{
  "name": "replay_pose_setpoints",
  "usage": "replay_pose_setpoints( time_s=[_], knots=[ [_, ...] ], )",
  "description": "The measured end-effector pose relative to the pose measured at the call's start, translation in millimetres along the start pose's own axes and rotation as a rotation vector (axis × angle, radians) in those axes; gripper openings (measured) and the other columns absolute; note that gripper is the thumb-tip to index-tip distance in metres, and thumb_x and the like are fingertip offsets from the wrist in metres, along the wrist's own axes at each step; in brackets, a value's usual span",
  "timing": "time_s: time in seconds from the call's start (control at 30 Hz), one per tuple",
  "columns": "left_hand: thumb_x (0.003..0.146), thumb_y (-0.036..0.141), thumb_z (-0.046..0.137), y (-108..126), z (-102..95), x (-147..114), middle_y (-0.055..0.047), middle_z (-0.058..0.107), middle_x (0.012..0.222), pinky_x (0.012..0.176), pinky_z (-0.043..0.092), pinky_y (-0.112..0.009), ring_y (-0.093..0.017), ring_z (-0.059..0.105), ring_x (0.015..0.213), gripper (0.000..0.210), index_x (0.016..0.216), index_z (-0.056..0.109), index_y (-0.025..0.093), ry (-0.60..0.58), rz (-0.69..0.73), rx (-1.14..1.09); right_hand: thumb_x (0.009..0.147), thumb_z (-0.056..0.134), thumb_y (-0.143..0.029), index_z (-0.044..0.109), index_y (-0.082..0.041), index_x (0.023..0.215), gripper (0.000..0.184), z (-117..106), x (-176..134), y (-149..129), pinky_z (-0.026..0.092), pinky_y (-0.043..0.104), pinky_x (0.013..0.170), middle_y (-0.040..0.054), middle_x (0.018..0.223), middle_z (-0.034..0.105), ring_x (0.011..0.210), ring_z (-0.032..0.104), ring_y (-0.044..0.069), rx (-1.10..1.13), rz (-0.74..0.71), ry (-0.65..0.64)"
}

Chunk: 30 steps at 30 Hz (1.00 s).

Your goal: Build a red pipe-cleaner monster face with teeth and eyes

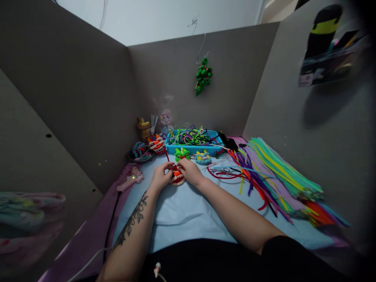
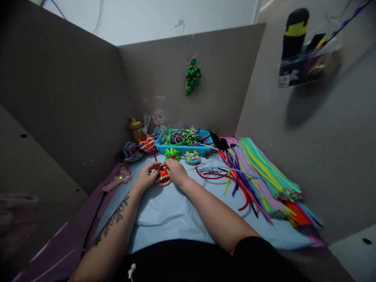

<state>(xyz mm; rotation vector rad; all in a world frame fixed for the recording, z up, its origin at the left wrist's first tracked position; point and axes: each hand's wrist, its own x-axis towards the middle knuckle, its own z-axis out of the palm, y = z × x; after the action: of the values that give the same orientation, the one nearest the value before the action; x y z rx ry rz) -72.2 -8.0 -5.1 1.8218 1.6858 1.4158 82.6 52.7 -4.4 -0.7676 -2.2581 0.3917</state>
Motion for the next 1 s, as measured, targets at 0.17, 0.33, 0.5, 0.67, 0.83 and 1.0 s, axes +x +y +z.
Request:
replay_pose_setpoints(
  time_s=[0.17, 0.33, 0.5, 0.67, 0.83, 1.0],
  knots=[
    [0.063, 0.013, 0.054, 3.7, -1.3, -0.2, -0.004, 0.071, 0.084, 0.067, 0.049, -0.027, -0.018, 0.066, 0.075, 0.036, 0.096, 0.066, 0.019, 0.007, -0.007, -0.042, 0.078, 0.051, -0.005, 0.060, -0.018, 0.083, 0.017, 2.0, 1.1, 1.8, 0.040, 0.026, 0.074, 0.0027, 0.082, 0.057, 0.079, 0.053, 0.015, 0.097, 0.025, 0.009],
    [0.065, 0.013, 0.054, 1.8, -0.2, -0.3, -0.004, 0.069, 0.083, 0.069, 0.050, -0.027, -0.016, 0.064, 0.073, 0.031, 0.093, 0.065, 0.018, 0.056, 0.029, -0.039, 0.078, 0.049, -0.003, 0.062, -0.017, 0.082, 0.020, 4.6, 2.1, 4.1, 0.043, 0.027, 0.078, 0.0047, 0.089, 0.057, 0.085, 0.053, 0.016, 0.103, 0.019, 0.054],
    [0.066, 0.012, 0.053, -2.5, 2.8, -1.1, -0.005, 0.070, 0.083, 0.074, 0.051, -0.030, -0.017, 0.066, 0.076, 0.032, 0.095, 0.064, 0.019, 0.014, 0.006, -0.116, 0.079, 0.051, -0.005, 0.065, -0.015, 0.078, 0.017, 6.2, 4.8, 2.4, 0.043, 0.028, 0.080, 0.0067, 0.093, 0.058, 0.086, 0.054, 0.016, 0.092, 0.006, 0.037],
    [0.067, 0.013, 0.055, -1.4, 4.8, -2.4, -0.006, 0.070, 0.084, 0.075, 0.052, -0.031, -0.018, 0.066, 0.077, 0.033, 0.099, 0.062, 0.018, 0.017, 0.020, -0.125, 0.077, 0.050, -0.003, 0.067, -0.015, 0.077, 0.021, 6.3, 6.3, 2.2, 0.044, 0.028, 0.082, 0.0070, 0.096, 0.059, 0.087, 0.056, 0.015, 0.110, -0.004, 0.034],
    [0.069, 0.016, 0.056, 0.5, 6.5, -2.8, -0.006, 0.069, 0.082, 0.074, 0.052, -0.031, -0.018, 0.066, 0.076, 0.036, 0.105, 0.058, 0.017, 0.014, 0.030, -0.102, 0.077, 0.051, -0.003, 0.067, -0.015, 0.079, 0.021, 5.4, 6.3, 6.0, 0.043, 0.028, 0.082, 0.0076, 0.098, 0.059, 0.088, 0.056, 0.016, 0.103, -0.014, 0.022],
    [0.070, 0.012, 0.050, -3.7, 7.8, -1.5, -0.005, 0.068, 0.083, 0.075, 0.051, -0.030, -0.016, 0.065, 0.076, 0.037, 0.106, 0.056, 0.016, 0.011, 0.008, -0.104, 0.079, 0.050, -0.004, 0.065, -0.015, 0.076, 0.018, -0.3, 6.1, 8.4, 0.042, 0.027, 0.079, 0.0058, 0.089, 0.058, 0.083, 0.054, 0.015, 0.064, -0.010, 0.031]
  ],
)
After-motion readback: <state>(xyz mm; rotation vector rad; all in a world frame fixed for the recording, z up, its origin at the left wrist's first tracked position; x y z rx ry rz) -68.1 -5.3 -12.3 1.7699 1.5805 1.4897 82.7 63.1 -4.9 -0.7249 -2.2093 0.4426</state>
